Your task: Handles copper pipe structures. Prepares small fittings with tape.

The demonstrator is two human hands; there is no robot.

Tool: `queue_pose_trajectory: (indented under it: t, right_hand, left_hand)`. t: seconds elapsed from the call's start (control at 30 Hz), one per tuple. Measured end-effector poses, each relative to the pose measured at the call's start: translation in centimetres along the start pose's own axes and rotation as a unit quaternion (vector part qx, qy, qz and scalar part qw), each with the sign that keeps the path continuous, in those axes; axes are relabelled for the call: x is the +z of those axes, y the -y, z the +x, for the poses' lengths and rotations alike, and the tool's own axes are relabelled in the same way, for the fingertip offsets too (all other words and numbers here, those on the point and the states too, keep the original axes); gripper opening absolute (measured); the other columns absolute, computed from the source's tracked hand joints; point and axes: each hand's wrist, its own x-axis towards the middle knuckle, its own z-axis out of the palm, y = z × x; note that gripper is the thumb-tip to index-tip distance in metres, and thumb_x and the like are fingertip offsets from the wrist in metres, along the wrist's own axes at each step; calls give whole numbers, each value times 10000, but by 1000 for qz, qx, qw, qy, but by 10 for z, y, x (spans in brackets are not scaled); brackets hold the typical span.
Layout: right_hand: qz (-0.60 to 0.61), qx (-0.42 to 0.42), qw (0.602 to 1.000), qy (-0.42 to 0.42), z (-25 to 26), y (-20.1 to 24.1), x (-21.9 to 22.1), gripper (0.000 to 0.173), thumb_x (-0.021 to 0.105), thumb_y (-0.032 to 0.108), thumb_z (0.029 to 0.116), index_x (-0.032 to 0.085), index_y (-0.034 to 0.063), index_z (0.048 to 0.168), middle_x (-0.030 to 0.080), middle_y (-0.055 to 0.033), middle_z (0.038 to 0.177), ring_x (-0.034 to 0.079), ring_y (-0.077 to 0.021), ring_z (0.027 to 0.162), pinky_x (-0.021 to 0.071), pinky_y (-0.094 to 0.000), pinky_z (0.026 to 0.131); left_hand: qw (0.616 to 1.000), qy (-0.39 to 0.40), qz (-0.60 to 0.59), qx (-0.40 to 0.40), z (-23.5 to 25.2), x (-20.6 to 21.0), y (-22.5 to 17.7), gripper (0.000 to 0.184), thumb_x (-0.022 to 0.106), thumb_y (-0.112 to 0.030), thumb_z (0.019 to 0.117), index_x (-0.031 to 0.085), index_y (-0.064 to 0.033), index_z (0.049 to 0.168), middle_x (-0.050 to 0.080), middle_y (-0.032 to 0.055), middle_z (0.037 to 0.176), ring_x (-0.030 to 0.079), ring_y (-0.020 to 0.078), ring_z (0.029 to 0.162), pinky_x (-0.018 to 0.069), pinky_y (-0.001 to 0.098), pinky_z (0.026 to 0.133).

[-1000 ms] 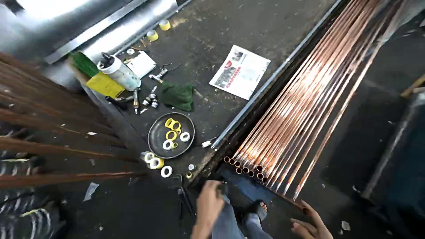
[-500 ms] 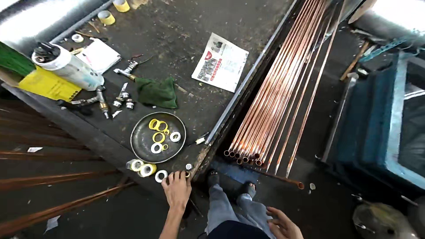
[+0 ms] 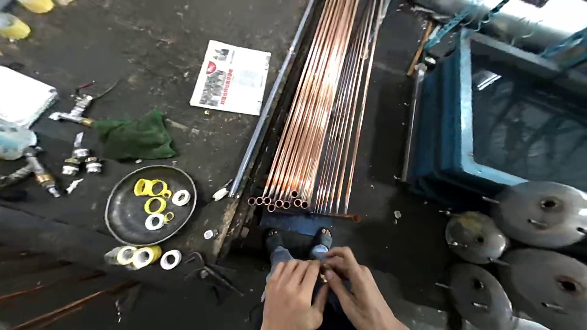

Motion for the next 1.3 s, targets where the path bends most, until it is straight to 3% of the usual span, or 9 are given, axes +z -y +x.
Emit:
queue_pose_trajectory:
  t: [0.17, 0.3, 0.47, 0.73, 0.87, 1.0, 1.07, 1.2, 1.3]
  right_hand:
    - [-150, -28, 987, -49, -28, -6, -37, 213, 637, 352, 1003, 719, 207, 1136, 643, -7, 1383, 659, -139, 1189, 608, -350, 906]
    - [-204, 2, 973, -105, -38, -8, -50, 206, 646, 354, 982, 743, 250, 1132, 656, 35, 1360, 681, -107, 1105, 612, -323, 814]
    - [-253, 37, 957, -137, -45, -7, -64, 193, 646, 382, 964, 765, 346, 1110, 693, 105, 1241, 683, -73, 976, 585, -301, 702]
    - [-234, 67, 967, -71, -45, -25, -83, 160, 611, 346, 981, 766, 308, 981, 692, 139, 1189, 668, -68, 1016, 589, -329, 717]
    - [-168, 78, 983, -2, -45, -33, -97, 106, 682, 274, 915, 777, 252, 875, 682, 130, 1231, 649, -57, 1101, 596, -352, 842]
    - [-114, 64, 989, -73, -56, -39, -97, 95, 694, 251, 939, 777, 231, 898, 686, 95, 1229, 644, -47, 1118, 591, -316, 895]
    - [15, 68, 990, -120, -59, -43, -103, 97, 681, 175, 962, 764, 132, 936, 690, -7, 1214, 680, -105, 1060, 619, -319, 861]
    - [363, 140, 903, -184, -63, -45, -127, 211, 561, 147, 1036, 680, -27, 1036, 682, -201, 1159, 711, -344, 972, 643, -510, 779]
    - [437, 172, 869, -157, -69, -57, -136, 258, 617, 217, 1018, 667, -22, 1103, 689, -224, 1113, 708, -360, 959, 624, -527, 806]
  left_hand:
    - [994, -5, 54, 95, 29, 9, -27, 351, 619, -384, 927, 754, -152, 1153, 765, -10, 1011, 702, 155, 896, 558, 366, 798]
    - [978, 13, 106, 179, 48, 14, -47, 278, 602, -243, 948, 752, -114, 1142, 746, -5, 909, 677, 163, 814, 534, 353, 783]
    - [961, 35, 141, 237, 63, 22, -59, 245, 581, -219, 940, 752, -98, 1067, 710, -5, 809, 649, 176, 746, 521, 353, 733]
    - [958, 50, 124, 253, 66, 35, -72, 242, 590, -231, 961, 764, -104, 1073, 730, -10, 818, 664, 158, 753, 532, 340, 742]
    - [954, 81, 113, 266, 55, 40, -79, 219, 589, -213, 964, 760, -107, 1053, 726, -10, 821, 657, 163, 752, 524, 336, 749]
    - [963, 88, 88, 237, 52, 50, -81, 235, 610, -247, 964, 751, -125, 1107, 748, -20, 887, 670, 148, 784, 530, 336, 769]
    - [970, 71, 65, 223, 56, 66, -73, 252, 605, -237, 960, 743, -133, 1145, 764, -20, 944, 688, 147, 803, 551, 348, 772]
    - [991, 23, 31, 125, 73, 103, -45, 327, 599, -384, 1012, 730, -164, 1217, 771, -28, 1077, 723, 138, 876, 588, 365, 805]
    - [997, 16, 43, 67, 97, 122, -28, 361, 600, -427, 1005, 740, -191, 1238, 717, -7, 1284, 725, 166, 990, 590, 384, 844]
